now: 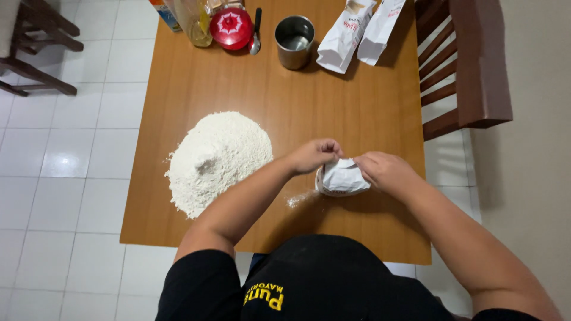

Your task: Opening bags of flour, pouring them onto a table, and shaping the piles into wells.

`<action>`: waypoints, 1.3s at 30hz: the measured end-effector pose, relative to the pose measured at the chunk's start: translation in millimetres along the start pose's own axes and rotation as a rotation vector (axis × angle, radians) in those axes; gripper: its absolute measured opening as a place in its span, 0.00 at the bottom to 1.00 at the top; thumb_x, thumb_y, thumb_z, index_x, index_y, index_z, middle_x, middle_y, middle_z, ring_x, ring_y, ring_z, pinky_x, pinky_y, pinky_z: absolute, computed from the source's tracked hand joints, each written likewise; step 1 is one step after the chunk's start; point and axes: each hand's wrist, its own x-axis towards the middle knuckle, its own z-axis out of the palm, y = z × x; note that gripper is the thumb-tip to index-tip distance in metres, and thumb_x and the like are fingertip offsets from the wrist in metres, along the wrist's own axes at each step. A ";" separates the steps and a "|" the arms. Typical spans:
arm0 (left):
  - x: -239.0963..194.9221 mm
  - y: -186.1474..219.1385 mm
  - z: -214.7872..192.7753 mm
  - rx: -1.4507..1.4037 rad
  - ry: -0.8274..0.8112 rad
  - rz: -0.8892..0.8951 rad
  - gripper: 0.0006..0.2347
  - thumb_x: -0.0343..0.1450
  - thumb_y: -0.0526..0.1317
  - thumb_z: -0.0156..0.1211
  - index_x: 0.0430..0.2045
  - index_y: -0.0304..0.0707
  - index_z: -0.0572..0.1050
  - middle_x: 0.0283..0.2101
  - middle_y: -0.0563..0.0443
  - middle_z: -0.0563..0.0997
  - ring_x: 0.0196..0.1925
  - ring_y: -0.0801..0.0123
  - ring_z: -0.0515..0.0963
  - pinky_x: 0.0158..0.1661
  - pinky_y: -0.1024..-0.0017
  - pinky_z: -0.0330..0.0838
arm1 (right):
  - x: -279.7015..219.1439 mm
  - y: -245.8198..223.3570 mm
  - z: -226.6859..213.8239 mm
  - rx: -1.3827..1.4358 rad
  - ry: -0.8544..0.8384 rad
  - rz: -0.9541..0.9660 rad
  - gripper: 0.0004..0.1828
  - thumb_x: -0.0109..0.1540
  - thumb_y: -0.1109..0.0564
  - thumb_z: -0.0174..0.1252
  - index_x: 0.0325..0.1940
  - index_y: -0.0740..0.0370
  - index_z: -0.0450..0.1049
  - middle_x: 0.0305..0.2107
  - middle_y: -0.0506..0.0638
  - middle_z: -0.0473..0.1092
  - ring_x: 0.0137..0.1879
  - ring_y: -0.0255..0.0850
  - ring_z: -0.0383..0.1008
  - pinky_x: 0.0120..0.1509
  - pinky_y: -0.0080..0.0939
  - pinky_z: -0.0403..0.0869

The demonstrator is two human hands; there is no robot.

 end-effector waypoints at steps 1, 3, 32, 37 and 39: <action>-5.7 7.6 2.2 0.002 0.000 0.003 0.06 0.68 0.31 0.59 0.36 0.38 0.77 0.26 0.63 0.75 0.29 0.83 0.76 0.29 0.85 0.69 | 1.5 4.8 3.0 -0.003 0.002 -0.001 0.15 0.69 0.49 0.50 0.54 0.58 0.74 0.39 0.53 0.74 0.48 0.49 0.78 0.47 0.47 0.79; -20.7 19.8 7.6 0.308 0.059 0.149 0.12 0.65 0.43 0.74 0.38 0.43 0.81 0.33 0.54 0.82 0.38 0.73 0.80 0.39 0.75 0.75 | 2.6 11.6 11.7 0.155 0.030 0.109 0.13 0.71 0.48 0.49 0.51 0.53 0.75 0.33 0.50 0.72 0.43 0.50 0.78 0.46 0.48 0.78; -63.5 54.9 55.9 0.563 0.550 0.056 0.14 0.62 0.47 0.74 0.36 0.49 0.79 0.34 0.52 0.83 0.41 0.59 0.84 0.42 0.67 0.77 | -3.0 -30.9 -44.6 0.724 0.093 0.377 0.11 0.66 0.55 0.56 0.48 0.59 0.81 0.33 0.58 0.77 0.39 0.53 0.79 0.46 0.50 0.75; -59.6 45.1 47.0 0.717 0.450 0.279 0.13 0.65 0.41 0.72 0.41 0.45 0.79 0.40 0.47 0.82 0.49 0.53 0.83 0.49 0.62 0.77 | 14.3 -37.2 -59.1 0.687 0.046 0.377 0.09 0.66 0.55 0.59 0.45 0.57 0.83 0.29 0.56 0.78 0.36 0.50 0.80 0.42 0.48 0.76; -61.0 44.7 44.7 0.789 0.427 0.322 0.13 0.67 0.41 0.69 0.45 0.47 0.78 0.39 0.50 0.82 0.48 0.55 0.82 0.49 0.62 0.76 | 16.3 -32.5 -55.4 0.641 0.001 0.310 0.09 0.66 0.54 0.59 0.43 0.57 0.82 0.28 0.56 0.77 0.34 0.52 0.79 0.40 0.48 0.76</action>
